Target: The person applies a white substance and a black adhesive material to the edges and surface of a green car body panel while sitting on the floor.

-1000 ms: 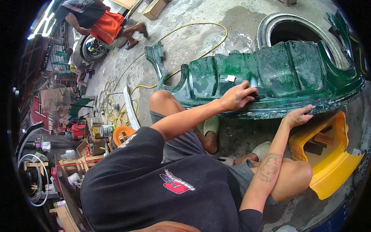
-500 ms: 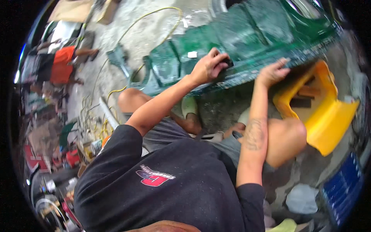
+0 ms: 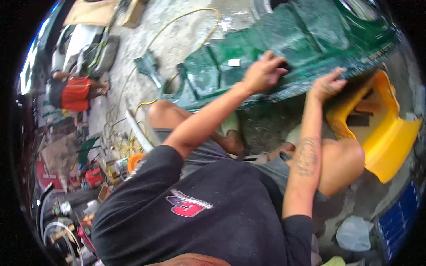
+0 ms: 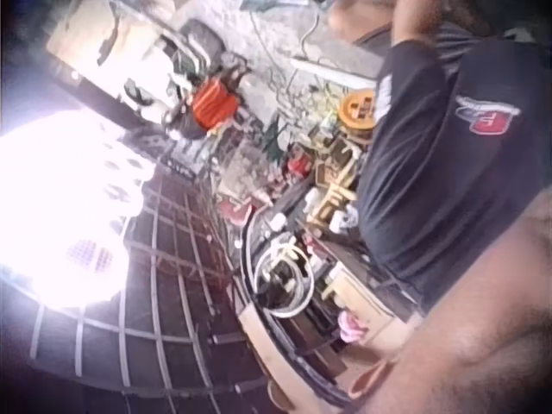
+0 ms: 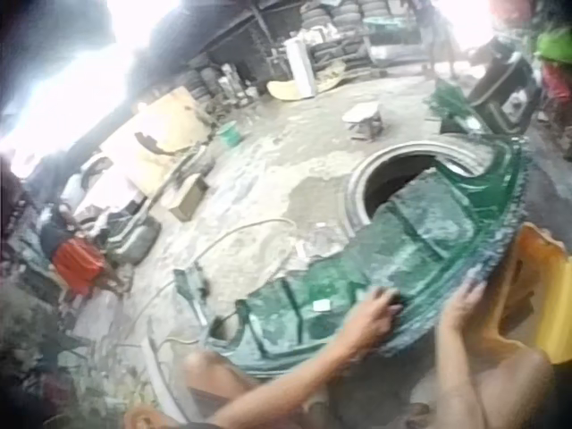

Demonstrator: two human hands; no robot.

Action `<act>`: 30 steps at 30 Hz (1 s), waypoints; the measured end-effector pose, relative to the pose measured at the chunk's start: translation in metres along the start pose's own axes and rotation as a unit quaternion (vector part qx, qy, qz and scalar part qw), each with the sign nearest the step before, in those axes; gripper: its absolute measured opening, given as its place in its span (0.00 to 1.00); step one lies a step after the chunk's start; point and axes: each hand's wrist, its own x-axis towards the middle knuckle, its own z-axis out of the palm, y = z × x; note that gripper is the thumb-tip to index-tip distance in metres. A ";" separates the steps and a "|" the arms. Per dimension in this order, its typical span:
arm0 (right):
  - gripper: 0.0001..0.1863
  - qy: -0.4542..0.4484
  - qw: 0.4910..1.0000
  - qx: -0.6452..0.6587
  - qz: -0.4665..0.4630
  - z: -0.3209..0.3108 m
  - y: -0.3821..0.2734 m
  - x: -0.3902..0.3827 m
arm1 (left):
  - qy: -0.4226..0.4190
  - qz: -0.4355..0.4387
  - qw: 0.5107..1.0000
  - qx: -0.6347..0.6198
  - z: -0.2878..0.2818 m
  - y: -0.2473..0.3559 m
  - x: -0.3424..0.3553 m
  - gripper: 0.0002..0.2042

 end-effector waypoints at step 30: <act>0.28 0.020 0.999 0.002 -0.033 -0.011 0.002 0.005 | -0.056 0.006 0.997 -0.043 -0.020 -0.022 -0.042 0.17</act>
